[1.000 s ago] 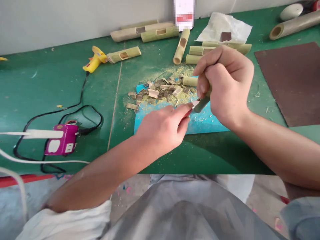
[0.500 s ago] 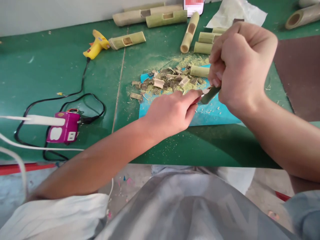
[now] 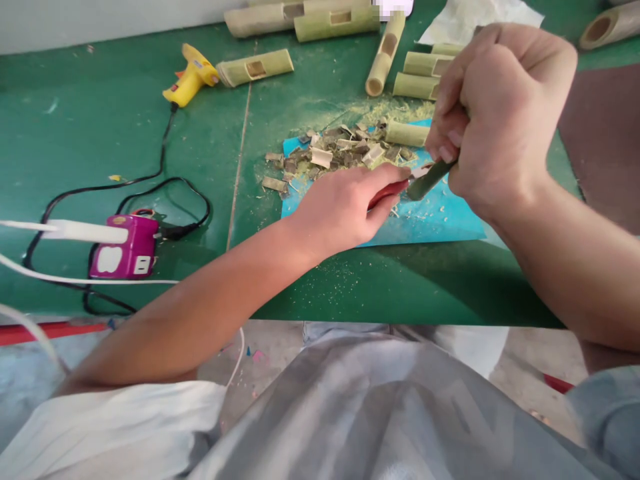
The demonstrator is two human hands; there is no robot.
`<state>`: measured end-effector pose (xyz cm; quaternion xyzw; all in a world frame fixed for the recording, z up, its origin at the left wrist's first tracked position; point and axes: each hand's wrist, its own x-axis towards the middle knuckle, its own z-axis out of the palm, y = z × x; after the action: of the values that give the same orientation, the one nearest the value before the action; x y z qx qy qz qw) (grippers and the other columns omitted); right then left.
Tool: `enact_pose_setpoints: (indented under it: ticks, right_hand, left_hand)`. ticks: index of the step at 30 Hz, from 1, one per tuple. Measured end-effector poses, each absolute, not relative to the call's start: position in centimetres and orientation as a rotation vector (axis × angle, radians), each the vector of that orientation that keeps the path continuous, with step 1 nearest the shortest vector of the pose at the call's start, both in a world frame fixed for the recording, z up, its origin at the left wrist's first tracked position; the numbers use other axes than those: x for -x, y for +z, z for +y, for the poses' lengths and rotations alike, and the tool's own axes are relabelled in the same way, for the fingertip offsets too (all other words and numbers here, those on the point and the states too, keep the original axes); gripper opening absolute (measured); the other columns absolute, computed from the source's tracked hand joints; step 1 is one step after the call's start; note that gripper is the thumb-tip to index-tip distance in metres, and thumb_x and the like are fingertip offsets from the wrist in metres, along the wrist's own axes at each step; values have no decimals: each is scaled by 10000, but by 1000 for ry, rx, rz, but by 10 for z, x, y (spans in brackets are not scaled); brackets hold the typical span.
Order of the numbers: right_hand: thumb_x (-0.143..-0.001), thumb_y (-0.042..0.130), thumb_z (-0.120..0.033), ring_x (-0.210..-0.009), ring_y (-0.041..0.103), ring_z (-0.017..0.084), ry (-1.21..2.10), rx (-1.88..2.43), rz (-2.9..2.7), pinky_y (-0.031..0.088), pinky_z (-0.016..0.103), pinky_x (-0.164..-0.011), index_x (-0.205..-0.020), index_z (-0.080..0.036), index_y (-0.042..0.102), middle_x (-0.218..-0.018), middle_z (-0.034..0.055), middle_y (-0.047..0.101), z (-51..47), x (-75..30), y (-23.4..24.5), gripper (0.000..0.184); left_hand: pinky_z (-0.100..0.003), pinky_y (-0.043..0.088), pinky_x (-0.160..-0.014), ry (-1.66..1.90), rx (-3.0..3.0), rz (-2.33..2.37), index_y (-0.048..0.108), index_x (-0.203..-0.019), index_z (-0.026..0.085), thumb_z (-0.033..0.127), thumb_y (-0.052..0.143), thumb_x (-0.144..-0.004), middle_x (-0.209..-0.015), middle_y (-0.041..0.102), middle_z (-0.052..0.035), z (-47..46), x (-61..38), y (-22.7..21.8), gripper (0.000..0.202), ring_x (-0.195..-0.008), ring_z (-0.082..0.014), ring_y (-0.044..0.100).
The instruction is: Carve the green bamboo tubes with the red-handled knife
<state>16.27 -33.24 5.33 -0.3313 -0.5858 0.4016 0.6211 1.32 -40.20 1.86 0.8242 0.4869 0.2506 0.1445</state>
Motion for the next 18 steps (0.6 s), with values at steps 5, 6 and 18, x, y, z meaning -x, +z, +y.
enact_pose_setpoints:
  ticks: [5,6,18]
  right_hand:
    - [-706,456,-88,-336,223,111,917,774,-1373,160,327,-364,-518,-279,444,-417,-62,310,-330,-165,51,269]
    - [-709,462,-88,-340,232,115,936,764,-1384,166,330,-367,-522,-280,448,-419,-60,317,-330,-166,51,269]
    - [-740,534,-102,-335,182,101,959,822,-1317,151,319,-373,-488,-268,413,-392,-68,281,-334,-165,55,325]
  left_hand:
    - [-370,574,-968,742,-2395,1403,635,-1307,204,253,533,-977,-1175,754,-75,-400,-13,15,349,-1115,-227,721]
    - [-372,577,-970,753,-2378,1394,637,-1303,208,251,539,-975,-1171,756,-72,-400,-13,15,344,-1110,-226,723]
    - [-357,591,-1009,888,-2151,1247,661,-1256,186,193,556,-974,-1212,752,-63,-400,-10,18,301,-1116,-200,729]
